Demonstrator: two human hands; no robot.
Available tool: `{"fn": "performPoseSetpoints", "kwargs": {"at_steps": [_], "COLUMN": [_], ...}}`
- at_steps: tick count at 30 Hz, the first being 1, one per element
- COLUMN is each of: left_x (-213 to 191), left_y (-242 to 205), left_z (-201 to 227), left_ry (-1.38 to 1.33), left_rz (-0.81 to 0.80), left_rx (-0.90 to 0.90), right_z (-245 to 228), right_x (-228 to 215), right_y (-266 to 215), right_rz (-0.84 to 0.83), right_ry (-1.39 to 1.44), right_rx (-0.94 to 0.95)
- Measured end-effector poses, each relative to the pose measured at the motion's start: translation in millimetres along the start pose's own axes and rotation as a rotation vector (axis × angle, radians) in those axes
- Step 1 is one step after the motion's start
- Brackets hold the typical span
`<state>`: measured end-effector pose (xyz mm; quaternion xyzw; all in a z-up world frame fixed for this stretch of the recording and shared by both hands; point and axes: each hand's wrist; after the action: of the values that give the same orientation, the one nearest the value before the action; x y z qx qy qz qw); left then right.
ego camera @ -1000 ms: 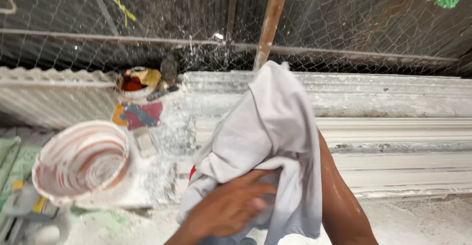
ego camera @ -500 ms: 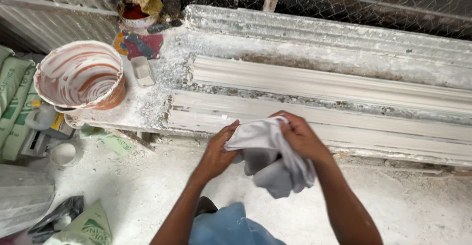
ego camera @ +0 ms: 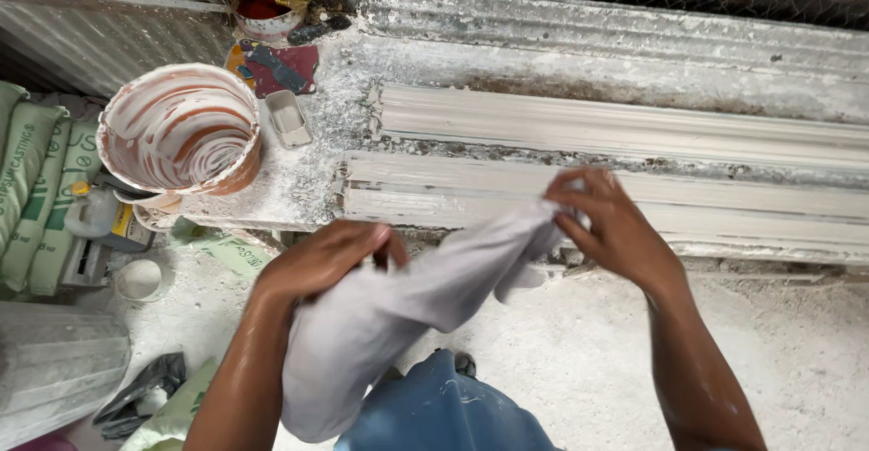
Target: The person wipes a long white molded molding with a cloth, then uses a scraper to remove residue from the molding's grooves and edges. The person handles a bucket, a scraper, and a cloth while working on the molding.
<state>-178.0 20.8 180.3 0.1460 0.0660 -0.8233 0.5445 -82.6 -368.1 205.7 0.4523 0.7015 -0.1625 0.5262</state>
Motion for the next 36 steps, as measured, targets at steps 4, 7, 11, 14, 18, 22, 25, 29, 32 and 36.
{"fn": "performPoseSetpoints", "kwargs": {"at_steps": [4, 7, 11, 14, 18, 22, 25, 29, 32, 36], "left_x": [50, 101, 150, 152, 134, 105, 107, 127, 141, 147], "left_y": [38, 61, 71, 75, 81, 89, 90, 84, 73, 57], "left_z": [-33, -35, -32, -37, -54, -68, -75, -87, -97, -107], "left_ry": [-0.115, -0.238, -0.378, -0.469, -0.632, -0.752, -0.776, -0.767, -0.709, -0.552], "left_rz": [0.286, 0.367, 0.471, 0.557, 0.644, 0.690, 0.678, 0.642, 0.605, 0.522], "left_rx": [0.023, 0.155, 0.190, 0.166, 0.090, 0.018, -0.032, -0.099, -0.142, -0.168], "right_z": [-25, -62, -103, -106, -106, -101, -81, -63, -65, -94], "right_x": [51, 109, 168, 171, 182, 213, 230, 253, 262, 253], "right_y": [64, 107, 134, 145, 123, 67, 27, 15, 12, -22], "right_rz": [0.445, 0.658, 0.736, 0.656, 0.520, 0.303, 0.163, 0.115, -0.016, -0.287], "right_ry": [-0.150, 0.086, 0.271, 0.558, 0.900, 1.337, 1.540, 1.610, 1.586, 0.969], "right_rx": [-0.119, -0.142, -0.432, -0.258, -0.074, 0.209, 0.446, 0.602, 0.651, 0.214]}}
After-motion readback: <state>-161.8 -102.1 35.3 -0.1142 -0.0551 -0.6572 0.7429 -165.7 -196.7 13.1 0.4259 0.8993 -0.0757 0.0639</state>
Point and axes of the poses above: each hand's wrist, its own y-axis towards the middle knuckle, its own x-axis out of the palm, z = x × y, and after that the axes turned 6 degrees about z, right-handed
